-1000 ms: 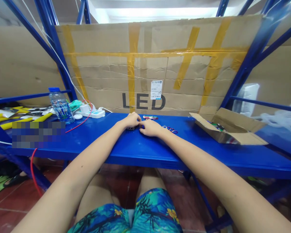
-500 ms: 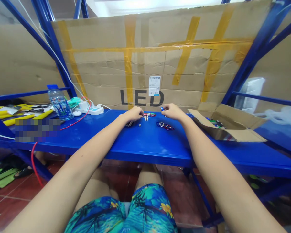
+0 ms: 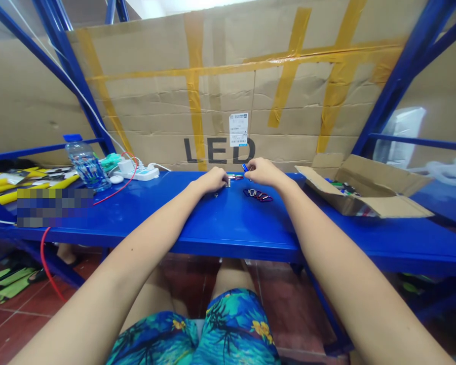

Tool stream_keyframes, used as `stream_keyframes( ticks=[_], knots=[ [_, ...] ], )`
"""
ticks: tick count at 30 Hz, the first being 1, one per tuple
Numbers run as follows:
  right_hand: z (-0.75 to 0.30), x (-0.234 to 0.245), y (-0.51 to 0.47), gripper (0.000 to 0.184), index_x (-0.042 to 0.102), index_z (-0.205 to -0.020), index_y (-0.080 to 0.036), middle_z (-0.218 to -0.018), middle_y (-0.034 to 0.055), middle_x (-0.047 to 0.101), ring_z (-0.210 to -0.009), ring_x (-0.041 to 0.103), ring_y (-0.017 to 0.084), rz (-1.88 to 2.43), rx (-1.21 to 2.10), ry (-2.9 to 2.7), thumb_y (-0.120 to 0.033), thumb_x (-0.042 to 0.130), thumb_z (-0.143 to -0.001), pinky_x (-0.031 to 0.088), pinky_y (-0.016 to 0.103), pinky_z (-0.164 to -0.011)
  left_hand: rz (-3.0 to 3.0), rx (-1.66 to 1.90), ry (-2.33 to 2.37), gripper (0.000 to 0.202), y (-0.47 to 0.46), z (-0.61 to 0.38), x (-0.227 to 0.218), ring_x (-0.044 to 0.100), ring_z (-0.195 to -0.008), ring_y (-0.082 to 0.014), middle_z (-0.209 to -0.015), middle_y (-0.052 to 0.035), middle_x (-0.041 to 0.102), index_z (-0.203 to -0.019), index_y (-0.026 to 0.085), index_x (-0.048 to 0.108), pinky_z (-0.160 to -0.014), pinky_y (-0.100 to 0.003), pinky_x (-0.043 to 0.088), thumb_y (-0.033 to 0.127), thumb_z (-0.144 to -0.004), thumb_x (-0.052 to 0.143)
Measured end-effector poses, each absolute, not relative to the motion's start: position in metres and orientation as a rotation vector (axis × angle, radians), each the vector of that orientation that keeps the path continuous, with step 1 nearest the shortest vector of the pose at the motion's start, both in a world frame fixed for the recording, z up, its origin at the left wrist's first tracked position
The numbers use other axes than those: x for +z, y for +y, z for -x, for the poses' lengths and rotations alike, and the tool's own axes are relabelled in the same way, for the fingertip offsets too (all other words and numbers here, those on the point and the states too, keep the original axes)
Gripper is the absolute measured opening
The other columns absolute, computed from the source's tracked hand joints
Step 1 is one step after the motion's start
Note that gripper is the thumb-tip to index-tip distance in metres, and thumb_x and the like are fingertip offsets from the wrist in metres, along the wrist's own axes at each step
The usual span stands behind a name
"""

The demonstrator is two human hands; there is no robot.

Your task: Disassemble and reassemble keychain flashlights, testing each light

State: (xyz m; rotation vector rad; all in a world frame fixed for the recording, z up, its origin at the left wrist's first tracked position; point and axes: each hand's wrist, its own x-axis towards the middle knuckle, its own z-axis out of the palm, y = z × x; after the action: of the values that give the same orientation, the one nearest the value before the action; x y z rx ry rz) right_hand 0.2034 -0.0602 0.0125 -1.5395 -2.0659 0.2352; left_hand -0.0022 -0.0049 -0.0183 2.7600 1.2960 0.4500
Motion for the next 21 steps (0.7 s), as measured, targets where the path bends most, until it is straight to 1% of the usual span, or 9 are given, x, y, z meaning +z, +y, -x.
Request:
stream_keyframes(
  ticks=[2, 4, 6, 8, 12, 15, 21],
  knots=[
    [-0.203, 0.013, -0.061, 0.017, 0.07, -0.089, -0.013, -0.083, 0.0103, 0.071, -0.076, 0.063, 0.02, 1.54, 0.249, -2.065, -0.017, 0.062, -0.075, 0.045, 0.03, -0.069, -2.745, 0.46, 1.299, 0.024, -0.008, 0.0, -0.019, 0.067, -0.083, -0.0221, -0.085, -0.0101, 0.075, -0.084, 0.013, 0.078, -0.085, -0.032, 0.05, 0.007, -0.075, 0.058],
    [-0.202, 0.013, -0.062, 0.016, 0.07, -0.088, -0.012, -0.081, 0.0102, 0.071, -0.075, 0.063, 0.02, 1.541, 0.243, -2.081, -0.016, 0.061, -0.075, 0.046, 0.03, -0.069, -2.714, 0.466, 1.319, 0.024, -0.011, -0.002, -0.019, 0.067, -0.074, -0.0211, -0.082, -0.0106, 0.074, -0.084, 0.012, 0.078, -0.081, -0.032, 0.052, 0.006, -0.076, 0.057],
    [-0.201, 0.013, -0.062, 0.014, 0.07, -0.085, -0.012, -0.079, 0.0096, 0.07, -0.073, 0.063, 0.019, 1.55, 0.231, -2.102, -0.015, 0.061, -0.075, 0.045, 0.029, -0.068, -2.664, 0.446, 1.354, 0.023, -0.016, -0.003, -0.018, 0.064, -0.062, -0.0178, -0.08, -0.0106, 0.073, -0.086, 0.01, 0.077, -0.074, -0.031, 0.053, 0.006, -0.078, 0.056],
    [-0.201, 0.013, -0.062, 0.014, 0.069, -0.085, -0.013, -0.078, 0.0086, 0.07, -0.072, 0.062, 0.018, 1.558, 0.223, -2.118, -0.015, 0.061, -0.075, 0.044, 0.028, -0.066, -2.622, 0.418, 1.398, 0.022, -0.019, -0.004, -0.017, 0.061, -0.055, -0.0145, -0.077, -0.0096, 0.072, -0.088, 0.009, 0.077, -0.069, -0.029, 0.053, 0.006, -0.079, 0.057],
    [-0.201, 0.013, -0.063, 0.015, 0.069, -0.087, -0.014, -0.079, 0.0074, 0.07, -0.071, 0.062, 0.017, 1.56, 0.22, -2.13, -0.017, 0.062, -0.075, 0.044, 0.027, -0.066, -2.651, 0.39, 1.434, 0.023, -0.02, -0.004, -0.016, 0.063, -0.06, -0.014, -0.073, -0.0068, 0.072, -0.088, 0.011, 0.077, -0.07, -0.024, 0.052, 0.005, -0.078, 0.057],
    [-0.201, 0.012, -0.062, 0.014, 0.068, -0.087, -0.013, -0.077, 0.0072, 0.069, -0.07, 0.061, 0.017, 1.558, 0.218, -2.131, -0.016, 0.062, -0.075, 0.044, 0.027, -0.066, -2.713, 0.402, 1.402, 0.024, -0.015, -0.001, -0.017, 0.064, -0.066, -0.0148, -0.078, -0.0068, 0.074, -0.087, 0.012, 0.077, -0.07, -0.024, 0.051, 0.004, -0.075, 0.058],
    [-0.2, 0.007, -0.058, 0.009, 0.066, -0.081, -0.015, -0.073, 0.0073, 0.068, -0.069, 0.062, 0.018, 1.526, 0.21, -2.161, -0.015, 0.062, -0.073, 0.044, 0.029, -0.065, -2.683, 0.419, 1.326, 0.02, -0.015, 0.006, -0.019, 0.064, -0.064, -0.015, -0.076, -0.0063, 0.074, -0.082, 0.013, 0.077, -0.065, -0.024, 0.048, 0.006, -0.073, 0.061]
  ],
)
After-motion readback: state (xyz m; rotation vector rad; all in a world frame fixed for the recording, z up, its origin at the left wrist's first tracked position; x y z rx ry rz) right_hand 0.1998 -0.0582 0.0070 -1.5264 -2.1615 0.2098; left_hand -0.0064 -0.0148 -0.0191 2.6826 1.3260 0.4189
